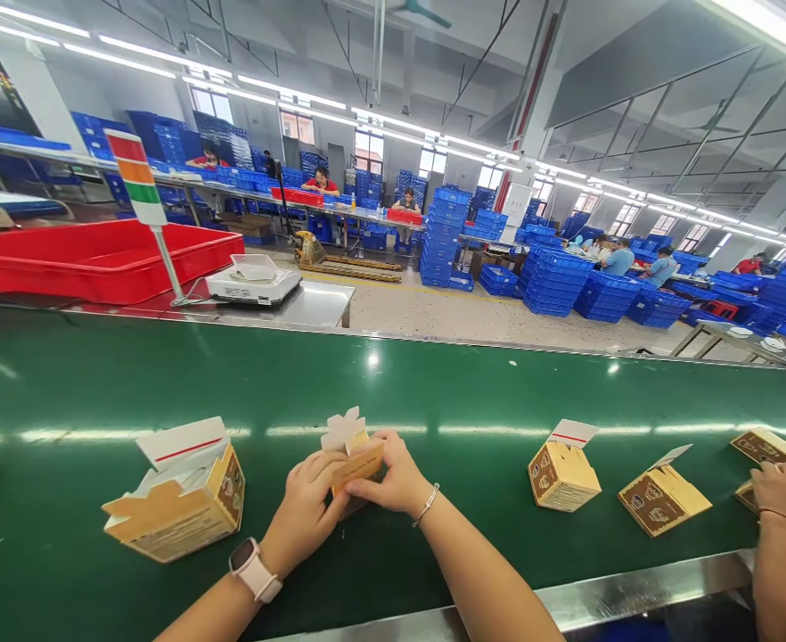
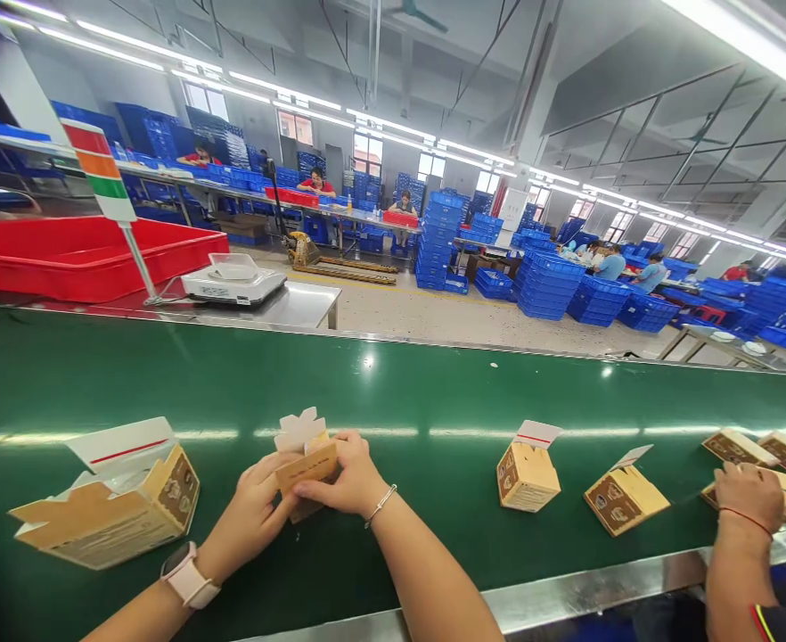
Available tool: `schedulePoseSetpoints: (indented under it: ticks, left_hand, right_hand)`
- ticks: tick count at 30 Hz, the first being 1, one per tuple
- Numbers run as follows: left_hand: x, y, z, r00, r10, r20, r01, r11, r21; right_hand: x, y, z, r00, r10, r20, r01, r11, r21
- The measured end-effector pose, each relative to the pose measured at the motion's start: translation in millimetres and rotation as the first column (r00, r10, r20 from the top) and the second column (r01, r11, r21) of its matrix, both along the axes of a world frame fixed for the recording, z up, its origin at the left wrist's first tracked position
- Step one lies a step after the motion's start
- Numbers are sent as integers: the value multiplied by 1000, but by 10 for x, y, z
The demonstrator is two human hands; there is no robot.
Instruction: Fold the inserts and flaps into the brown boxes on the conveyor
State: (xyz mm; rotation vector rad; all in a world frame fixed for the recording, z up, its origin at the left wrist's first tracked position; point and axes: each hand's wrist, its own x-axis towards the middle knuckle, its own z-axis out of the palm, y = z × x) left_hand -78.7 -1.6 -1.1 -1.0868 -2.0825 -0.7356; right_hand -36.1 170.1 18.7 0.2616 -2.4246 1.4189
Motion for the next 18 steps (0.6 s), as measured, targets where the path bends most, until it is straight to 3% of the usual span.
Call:
schedulePoseSetpoints:
  ticks: [3,6,9,11,13,15,18]
  left_hand:
    - [164,215,65,995,96,2,-96,995,38]
    - [501,336,146,989,145,-34,-145,989,4]
    - [873,242,183,998,-48,-48,44,996,-83]
    - [1041,97,177,981,-191,-24,190,981,-38]
    - [1094,-19,173,971,-237,10,235,966,108]
    - [1025,-25,185,972,-218,87,194,956,221]
    - [797,191,191,947,-250,204,220,963,157]
  right_hand:
    - [199,-98,-179,974,-218,-57,211,972,-106]
    - [502,-210,-306,904,-407,-133,376,903,-209]
    - [733,-117,-229,934,-350,-78,307,893,-329]
    - [772,82,-91,963,-268,9,247,873,-420]
    - [725,316,32,973,-209,103,233,853,-467]
    - [642,497,79,963,-216,164,269,836,-478]
    - [581,576,11,929,-335,159,370,802,-470]
